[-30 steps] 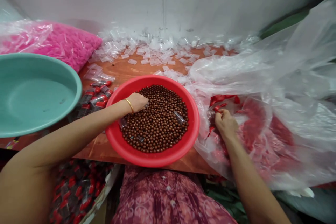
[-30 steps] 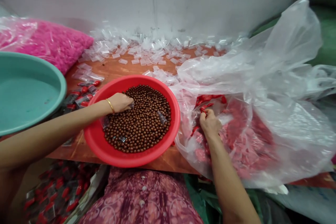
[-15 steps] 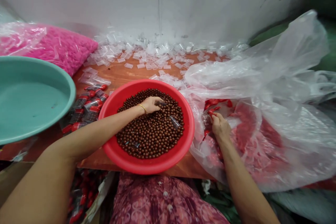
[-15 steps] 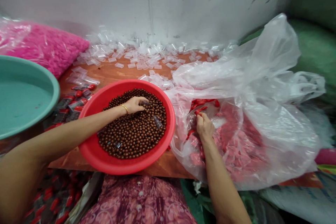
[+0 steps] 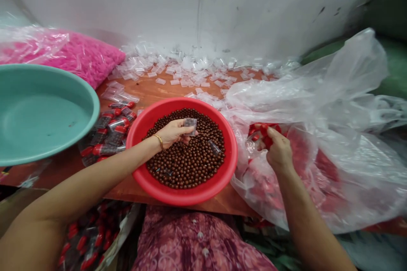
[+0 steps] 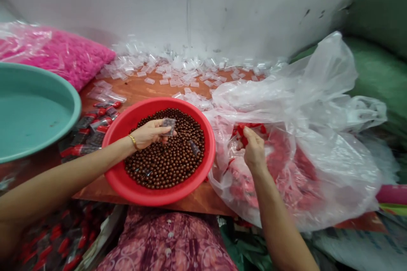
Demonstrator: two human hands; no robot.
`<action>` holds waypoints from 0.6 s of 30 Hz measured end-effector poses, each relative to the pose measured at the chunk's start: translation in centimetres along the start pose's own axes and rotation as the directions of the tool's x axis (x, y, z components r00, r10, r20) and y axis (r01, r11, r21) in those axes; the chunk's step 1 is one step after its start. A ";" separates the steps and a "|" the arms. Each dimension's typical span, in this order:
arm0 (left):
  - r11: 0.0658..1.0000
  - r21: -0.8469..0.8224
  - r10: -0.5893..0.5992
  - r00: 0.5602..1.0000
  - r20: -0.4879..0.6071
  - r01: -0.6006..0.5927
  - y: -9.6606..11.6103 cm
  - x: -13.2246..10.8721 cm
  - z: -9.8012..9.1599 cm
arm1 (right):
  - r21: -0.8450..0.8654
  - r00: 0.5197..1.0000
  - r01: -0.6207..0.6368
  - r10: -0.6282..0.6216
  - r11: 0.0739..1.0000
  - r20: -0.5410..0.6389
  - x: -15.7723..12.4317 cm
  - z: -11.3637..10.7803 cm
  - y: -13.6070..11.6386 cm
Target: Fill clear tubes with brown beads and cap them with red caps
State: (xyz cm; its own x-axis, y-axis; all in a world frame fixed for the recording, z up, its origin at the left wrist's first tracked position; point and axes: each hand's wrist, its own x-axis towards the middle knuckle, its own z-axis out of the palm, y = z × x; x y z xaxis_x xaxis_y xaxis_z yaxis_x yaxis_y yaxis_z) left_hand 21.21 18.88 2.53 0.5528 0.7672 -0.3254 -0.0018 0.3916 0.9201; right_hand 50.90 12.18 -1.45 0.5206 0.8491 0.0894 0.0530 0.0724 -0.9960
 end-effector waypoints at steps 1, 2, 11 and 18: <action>1.000 0.001 -0.027 1.000 0.003 0.027 -0.1 -0.2 0.1 | -0.007 0.999 0.011 -0.010 1.000 0.052 -0.4 0.8 -0.7; 0.999 0.008 -0.045 0.999 0.007 0.045 -0.1 -0.3 0.3 | -0.019 0.995 0.017 -0.015 1.000 0.101 -0.9 1.7 -1.2; 0.997 0.075 -0.005 1.000 0.002 0.005 -0.2 -0.7 0.6 | -0.068 0.941 0.017 0.007 0.998 0.339 -3.5 7.1 -3.7; 0.996 0.089 0.002 0.998 0.068 -0.008 -0.1 -0.6 0.8 | -0.059 0.921 -0.022 0.043 0.998 0.388 -3.9 8.5 -4.8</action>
State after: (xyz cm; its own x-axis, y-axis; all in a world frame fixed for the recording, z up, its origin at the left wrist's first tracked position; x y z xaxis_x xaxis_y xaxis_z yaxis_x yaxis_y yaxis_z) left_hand 21.57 17.96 2.79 0.6078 0.7318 -0.3082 0.0681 0.3387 0.9384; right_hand 41.37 12.92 2.91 0.1507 0.9879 0.0365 0.0920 0.0227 -0.9955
